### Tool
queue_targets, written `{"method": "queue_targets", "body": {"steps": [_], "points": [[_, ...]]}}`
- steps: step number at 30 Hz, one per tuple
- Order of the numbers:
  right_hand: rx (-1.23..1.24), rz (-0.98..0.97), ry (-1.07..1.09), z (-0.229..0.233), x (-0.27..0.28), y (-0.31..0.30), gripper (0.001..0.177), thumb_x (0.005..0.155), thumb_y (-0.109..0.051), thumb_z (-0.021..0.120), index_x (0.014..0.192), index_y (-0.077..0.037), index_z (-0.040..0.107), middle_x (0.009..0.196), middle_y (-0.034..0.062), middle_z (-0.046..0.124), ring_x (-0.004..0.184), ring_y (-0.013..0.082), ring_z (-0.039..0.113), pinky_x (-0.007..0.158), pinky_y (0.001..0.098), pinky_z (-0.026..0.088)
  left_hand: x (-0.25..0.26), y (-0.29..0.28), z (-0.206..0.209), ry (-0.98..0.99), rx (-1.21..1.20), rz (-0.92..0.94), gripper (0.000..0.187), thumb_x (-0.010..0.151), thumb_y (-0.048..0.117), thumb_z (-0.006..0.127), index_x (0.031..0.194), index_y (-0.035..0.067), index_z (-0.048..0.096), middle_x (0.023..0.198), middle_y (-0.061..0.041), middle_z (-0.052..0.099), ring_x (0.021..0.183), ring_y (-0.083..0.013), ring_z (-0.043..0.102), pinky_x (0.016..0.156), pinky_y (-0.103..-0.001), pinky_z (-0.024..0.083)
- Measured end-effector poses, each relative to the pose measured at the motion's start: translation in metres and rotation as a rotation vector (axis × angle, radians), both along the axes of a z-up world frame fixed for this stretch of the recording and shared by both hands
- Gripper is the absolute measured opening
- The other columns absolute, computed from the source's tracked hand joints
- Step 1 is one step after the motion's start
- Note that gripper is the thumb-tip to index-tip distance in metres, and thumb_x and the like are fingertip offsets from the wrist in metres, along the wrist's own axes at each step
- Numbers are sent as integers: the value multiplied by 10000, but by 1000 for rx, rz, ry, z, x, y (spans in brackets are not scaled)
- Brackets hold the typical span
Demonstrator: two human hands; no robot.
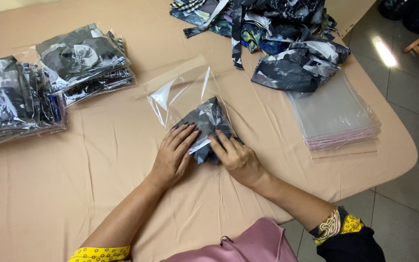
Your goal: Folding a patterned garment and placing it into a clear plastic bag.
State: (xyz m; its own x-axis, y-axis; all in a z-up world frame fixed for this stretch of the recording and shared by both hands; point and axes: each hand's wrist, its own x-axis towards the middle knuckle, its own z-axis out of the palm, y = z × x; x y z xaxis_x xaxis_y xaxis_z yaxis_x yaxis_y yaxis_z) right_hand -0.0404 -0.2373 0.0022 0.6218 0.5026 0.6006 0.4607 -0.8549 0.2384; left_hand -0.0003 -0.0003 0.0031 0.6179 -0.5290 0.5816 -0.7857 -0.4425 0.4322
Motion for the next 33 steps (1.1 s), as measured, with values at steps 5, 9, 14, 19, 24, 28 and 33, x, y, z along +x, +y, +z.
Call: {"method": "queue_targets", "body": {"steps": [5, 9, 14, 19, 24, 28, 33], "points": [[260, -15, 282, 39, -13, 15, 641, 818, -51, 581, 1451, -148, 549, 1087, 123, 712, 777, 292, 737, 612, 379, 620, -2, 0, 2, -60, -27, 28, 508, 1070, 298, 374, 1524, 97, 482, 1549, -172, 472, 1440, -383, 419, 1192, -552, 242], [336, -17, 405, 67, -18, 32, 713, 813, -1, 532, 1517, -94, 463, 1230, 193, 681, 896, 349, 738, 682, 422, 621, -3, 1, 3, -41, -62, 5, 528, 1073, 335, 335, 1517, 92, 488, 1541, -172, 479, 1439, -390, 420, 1205, -555, 216], [234, -21, 344, 40, -8, 38, 739, 798, 21, 558, 1525, -44, 439, 1318, 240, 630, 926, 350, 730, 710, 414, 630, -3, -1, 2, -62, -90, -13, 525, 1073, 332, 338, 1516, 94, 491, 1532, -156, 492, 1445, -380, 418, 1209, -541, 211], [97, -38, 225, 31, 10, 51, 636, 817, 5, 570, 1450, 15, 507, 1381, 252, 586, 936, 336, 729, 713, 382, 629, -4, -1, 4, -82, -104, -5, 516, 1071, 327, 358, 1509, 92, 501, 1530, -151, 499, 1447, -373, 421, 1215, -533, 207], [151, -80, 348, 23, 40, 62, 701, 870, -51, 596, 1531, 37, 380, 1568, 284, 373, 1145, 435, 640, 787, 466, 628, 0, 0, 0, -90, -86, 34, 535, 1069, 339, 364, 1529, 88, 472, 1547, -151, 473, 1452, -385, 396, 1215, -548, 169], [92, -55, 406, 38, 23, 58, 790, 809, -183, 727, 1506, 27, 420, 1600, 282, 288, 1320, 473, 497, 935, 456, 588, 0, 2, 1, -73, -113, 54, 546, 1072, 353, 352, 1530, 80, 464, 1556, -155, 465, 1450, -386, 399, 1208, -557, 170], [-97, -71, 365, 36, 7, 37, 923, 833, -458, 720, 1552, -13, 350, 1493, 243, 463, 1426, 439, 375, 1163, 535, 314, -1, 2, 3, -48, -122, 51, 530, 1055, 347, 415, 1505, 76, 486, 1517, -145, 508, 1429, -366, 437, 1204, -555, 187]]}}
